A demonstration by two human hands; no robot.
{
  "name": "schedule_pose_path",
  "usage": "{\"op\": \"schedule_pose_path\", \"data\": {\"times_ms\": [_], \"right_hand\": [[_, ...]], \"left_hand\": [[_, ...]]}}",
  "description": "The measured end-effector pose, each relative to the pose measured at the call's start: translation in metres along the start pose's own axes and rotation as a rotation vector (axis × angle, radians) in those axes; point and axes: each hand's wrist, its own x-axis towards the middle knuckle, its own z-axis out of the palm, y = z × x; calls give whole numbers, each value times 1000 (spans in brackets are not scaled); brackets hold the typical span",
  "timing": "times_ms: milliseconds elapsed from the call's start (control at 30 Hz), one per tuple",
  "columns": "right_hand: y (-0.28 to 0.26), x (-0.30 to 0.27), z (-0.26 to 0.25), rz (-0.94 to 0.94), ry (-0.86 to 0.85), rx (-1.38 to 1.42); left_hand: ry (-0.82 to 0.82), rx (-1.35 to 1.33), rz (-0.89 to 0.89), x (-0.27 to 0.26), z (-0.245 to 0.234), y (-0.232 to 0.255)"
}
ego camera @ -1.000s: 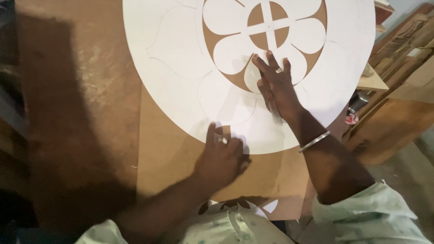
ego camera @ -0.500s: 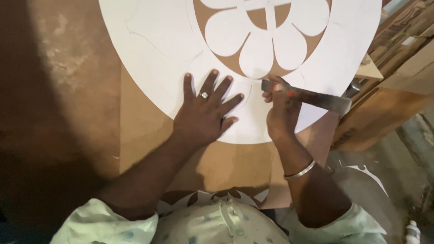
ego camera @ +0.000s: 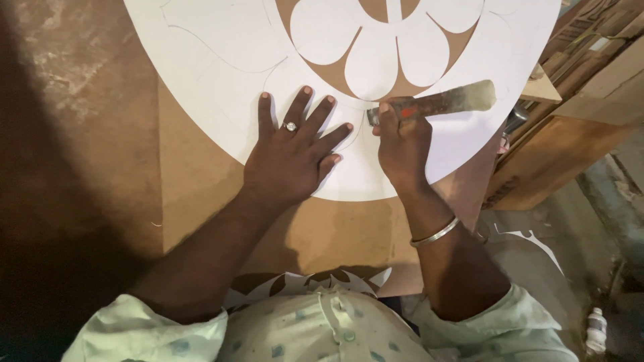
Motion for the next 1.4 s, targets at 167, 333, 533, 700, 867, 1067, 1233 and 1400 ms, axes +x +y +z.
{"op": "schedule_pose_path", "data": {"times_ms": [167,333,533,700,867,1067,1233,1400], "right_hand": [[0,0,0,-8,-7,-3],[2,0,2,-17,-4,16],[0,0,2,-49,-15,-2],[-5,5,1,-32,-36,6],[-4,8,2,40,-42,-9],[1,11,3,37,-62,2],[1,11,1,45,-90,39],[0,10,0,29,-98,4]], "left_hand": [[22,-13,-2,-2,2,0],[56,-11,8,-4,3,-1],[48,-2,8,-2,2,-1],[51,13,15,-3,3,-1],[91,3,25,-5,4,-1],[129,-24,26,-6,2,-1],[134,-24,31,-7,7,-2],[108,-9,20,-6,7,-1]]}}
